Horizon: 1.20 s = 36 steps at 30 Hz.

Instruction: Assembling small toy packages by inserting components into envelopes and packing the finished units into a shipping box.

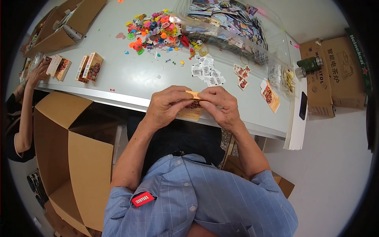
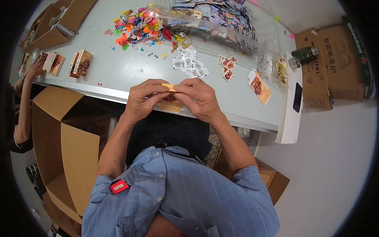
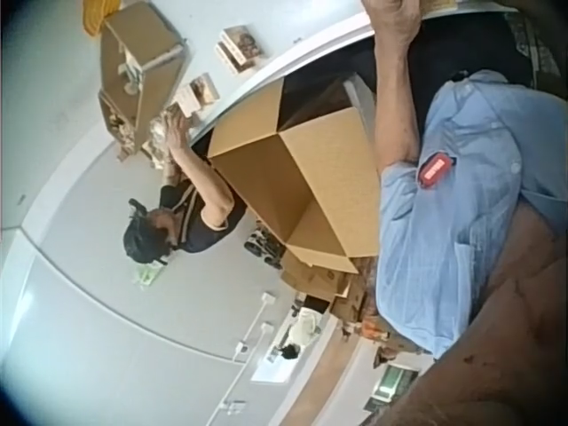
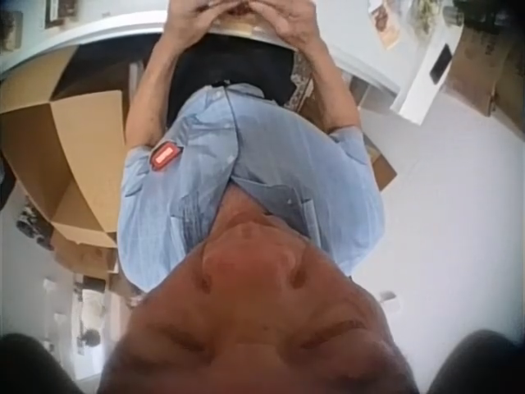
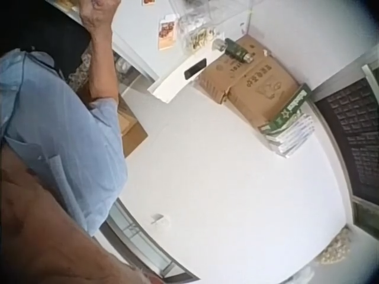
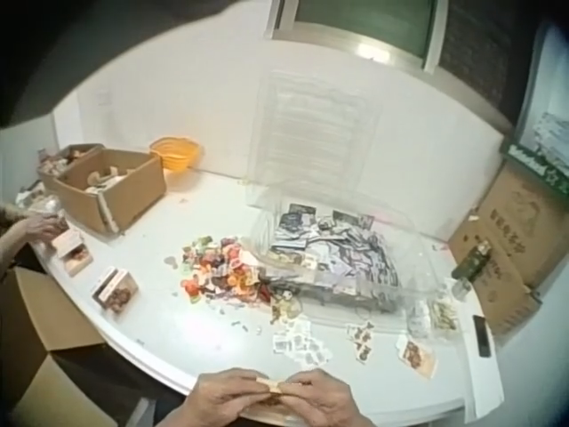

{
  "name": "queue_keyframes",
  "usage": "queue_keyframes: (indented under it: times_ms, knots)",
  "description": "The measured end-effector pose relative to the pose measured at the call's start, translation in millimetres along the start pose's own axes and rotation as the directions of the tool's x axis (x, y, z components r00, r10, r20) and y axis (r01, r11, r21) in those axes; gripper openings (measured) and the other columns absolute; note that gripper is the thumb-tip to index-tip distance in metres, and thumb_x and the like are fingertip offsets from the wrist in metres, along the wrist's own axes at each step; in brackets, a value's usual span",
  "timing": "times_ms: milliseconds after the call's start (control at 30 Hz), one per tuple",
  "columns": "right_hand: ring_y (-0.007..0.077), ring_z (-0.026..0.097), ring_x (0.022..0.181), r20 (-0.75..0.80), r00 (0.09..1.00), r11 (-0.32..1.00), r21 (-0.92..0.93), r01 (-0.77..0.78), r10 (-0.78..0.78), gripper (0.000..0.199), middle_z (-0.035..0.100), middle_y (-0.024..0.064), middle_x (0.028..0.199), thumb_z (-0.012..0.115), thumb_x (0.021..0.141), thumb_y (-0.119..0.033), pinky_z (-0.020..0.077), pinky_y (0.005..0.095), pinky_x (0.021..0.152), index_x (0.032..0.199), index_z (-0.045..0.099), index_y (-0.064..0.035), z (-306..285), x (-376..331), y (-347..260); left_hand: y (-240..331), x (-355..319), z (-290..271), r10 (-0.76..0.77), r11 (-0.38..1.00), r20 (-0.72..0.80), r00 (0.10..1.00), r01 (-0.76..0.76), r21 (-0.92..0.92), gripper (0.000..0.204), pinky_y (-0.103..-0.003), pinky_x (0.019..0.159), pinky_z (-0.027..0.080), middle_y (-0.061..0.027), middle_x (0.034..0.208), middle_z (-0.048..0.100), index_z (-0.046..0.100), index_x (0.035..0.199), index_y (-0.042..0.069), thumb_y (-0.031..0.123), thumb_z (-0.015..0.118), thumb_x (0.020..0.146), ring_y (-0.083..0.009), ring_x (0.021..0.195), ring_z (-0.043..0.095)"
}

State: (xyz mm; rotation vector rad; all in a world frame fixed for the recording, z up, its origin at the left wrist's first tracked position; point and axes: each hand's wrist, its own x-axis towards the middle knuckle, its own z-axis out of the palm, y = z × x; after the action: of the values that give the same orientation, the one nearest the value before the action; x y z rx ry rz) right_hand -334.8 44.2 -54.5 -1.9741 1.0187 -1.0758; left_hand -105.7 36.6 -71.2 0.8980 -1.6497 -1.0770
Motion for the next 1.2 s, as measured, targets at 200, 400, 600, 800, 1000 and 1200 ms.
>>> queue_keyframes:
  times_ms: [200, 400, 600, 800, 1000, 1200]
  knots:
    - [0.0102, 0.064, 0.081, 0.261, 0.719, 0.365, 0.721, -0.589, 0.645, 0.058, 0.068, 0.0096, 0.105, 0.064, 0.098, -0.020, 0.0499, 0.0212, 0.066, 0.146, 0.040, 0.0026, -25, -15, -8, 49, -6, -2, 0.374, 0.889, 0.055, 0.926, -0.375, 0.262, 0.024, -0.035, 0.077, 0.059, -0.0124, 0.107, 0.072, 0.074, 0.091, 0.004, -0.005, 0.081, 0.070, -0.0300, 0.096, 0.071]
    - [0.0193, 0.066, 0.106, 0.092, 0.827, 0.443, 0.808, -0.387, 0.555, 0.074, 0.064, 0.0166, 0.117, 0.071, 0.087, 0.006, 0.0553, 0.0305, 0.092, 0.150, 0.033, 0.0008, 2, 0, -27, 58, -24, 4, 0.323, 0.902, 0.090, 0.942, -0.335, 0.271, 0.035, -0.039, 0.088, 0.056, -0.0111, 0.107, 0.072, 0.074, 0.095, 0.005, 0.004, 0.090, 0.064, -0.0307, 0.104, 0.068]
    - [0.0210, 0.065, 0.108, 0.005, 0.919, 0.625, 0.731, -0.272, 0.394, 0.070, 0.063, 0.0170, 0.118, 0.072, 0.086, 0.006, 0.0548, 0.0309, 0.093, 0.147, 0.039, 0.0001, 34, -3, -6, 33, -24, 1, -0.418, 0.847, -0.186, 0.889, 0.308, -0.434, 0.049, -0.030, 0.089, 0.057, -0.0137, 0.120, 0.067, 0.062, 0.129, -0.003, -0.005, 0.077, 0.082, -0.0190, 0.106, 0.067]
    - [0.0219, 0.066, 0.092, -0.159, 0.987, 0.986, -0.161, -0.050, 0.024, 0.032, 0.067, 0.0133, 0.108, 0.076, 0.087, -0.011, 0.0539, 0.0332, 0.080, 0.117, 0.068, -0.0029, 6, 34, 30, -4, -8, -27, -0.326, 0.936, -0.264, 0.908, 0.269, -0.229, 0.044, -0.031, 0.086, 0.058, -0.0140, 0.111, 0.072, 0.061, 0.130, -0.005, -0.004, 0.072, 0.088, -0.0175, 0.095, 0.070]
    - [0.0328, 0.065, 0.096, -0.207, 0.975, 0.842, -0.538, -0.042, -0.083, 0.034, 0.067, 0.0179, 0.112, 0.074, 0.089, -0.027, 0.0514, 0.0409, 0.088, 0.113, 0.071, -0.0030, -13, 101, 86, -34, -2, -30, -0.282, 0.937, -0.257, 0.924, 0.208, -0.280, 0.042, -0.031, 0.086, 0.058, -0.0119, 0.107, 0.072, 0.061, 0.129, -0.003, -0.003, 0.072, 0.089, -0.0171, 0.095, 0.069]
    - [0.0353, 0.063, 0.101, -0.153, 0.988, 0.811, -0.574, -0.116, 0.033, 0.019, 0.070, 0.0178, 0.099, 0.068, 0.087, -0.018, 0.0463, 0.0439, 0.095, 0.098, 0.075, -0.0032, -12, 115, 111, -37, -3, -33, -0.326, 0.918, -0.187, 0.927, 0.263, -0.295, 0.043, -0.030, 0.090, 0.057, -0.0118, 0.107, 0.072, 0.062, 0.129, -0.003, -0.001, 0.074, 0.088, -0.0168, 0.096, 0.069]
